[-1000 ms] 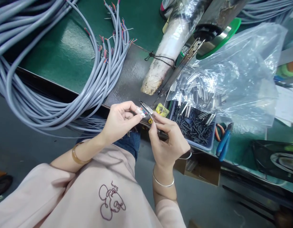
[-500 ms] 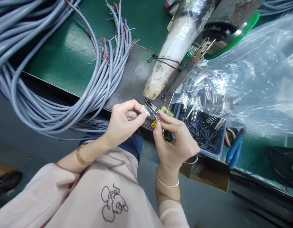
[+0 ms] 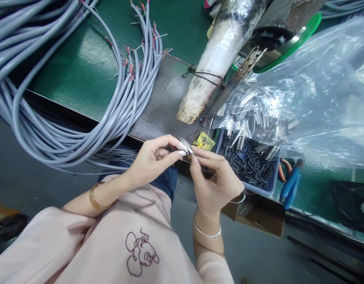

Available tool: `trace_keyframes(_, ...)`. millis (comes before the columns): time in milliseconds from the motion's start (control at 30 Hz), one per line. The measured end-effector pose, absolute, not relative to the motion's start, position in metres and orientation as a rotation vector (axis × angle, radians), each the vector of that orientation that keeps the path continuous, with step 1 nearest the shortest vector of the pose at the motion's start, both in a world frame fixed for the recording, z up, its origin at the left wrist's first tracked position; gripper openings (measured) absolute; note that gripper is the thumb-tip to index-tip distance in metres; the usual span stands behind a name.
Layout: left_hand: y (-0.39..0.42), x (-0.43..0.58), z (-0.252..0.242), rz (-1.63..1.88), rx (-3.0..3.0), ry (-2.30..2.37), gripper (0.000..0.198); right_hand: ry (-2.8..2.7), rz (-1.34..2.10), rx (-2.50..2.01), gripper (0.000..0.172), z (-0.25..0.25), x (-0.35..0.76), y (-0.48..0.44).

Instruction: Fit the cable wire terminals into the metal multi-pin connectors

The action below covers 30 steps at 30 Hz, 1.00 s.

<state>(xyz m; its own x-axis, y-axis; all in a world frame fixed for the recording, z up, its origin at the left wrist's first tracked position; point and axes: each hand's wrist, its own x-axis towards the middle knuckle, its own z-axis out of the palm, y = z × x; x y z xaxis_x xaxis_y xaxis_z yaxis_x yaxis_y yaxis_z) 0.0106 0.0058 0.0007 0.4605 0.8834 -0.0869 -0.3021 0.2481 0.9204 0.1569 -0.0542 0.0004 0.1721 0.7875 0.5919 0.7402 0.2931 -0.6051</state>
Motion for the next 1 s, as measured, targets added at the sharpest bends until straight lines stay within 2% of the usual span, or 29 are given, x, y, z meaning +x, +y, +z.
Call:
trace_keyframes(300,0.000,0.002,-0.007,0.906,0.960,0.731,0.035,-1.412,0.118,-1.469,0.015,-0.007,0.151,-0.059)
trace_keyframes(400,-0.001,0.003,-0.009,0.953,1.011,0.723,0.031,-1.436,0.072,-1.479,0.015,-0.007,0.149,-0.060)
trace_keyframes(667,0.000,0.013,-0.011,1.261,1.421,0.839,0.013,-1.726,-0.359,-1.452,0.020,-0.002,0.148,-0.054)
trace_keyframes(1000,0.010,0.017,-0.002,1.336,1.873,0.917,0.017,-1.780,-0.326,-1.460,0.019,0.005,0.153,-0.048)
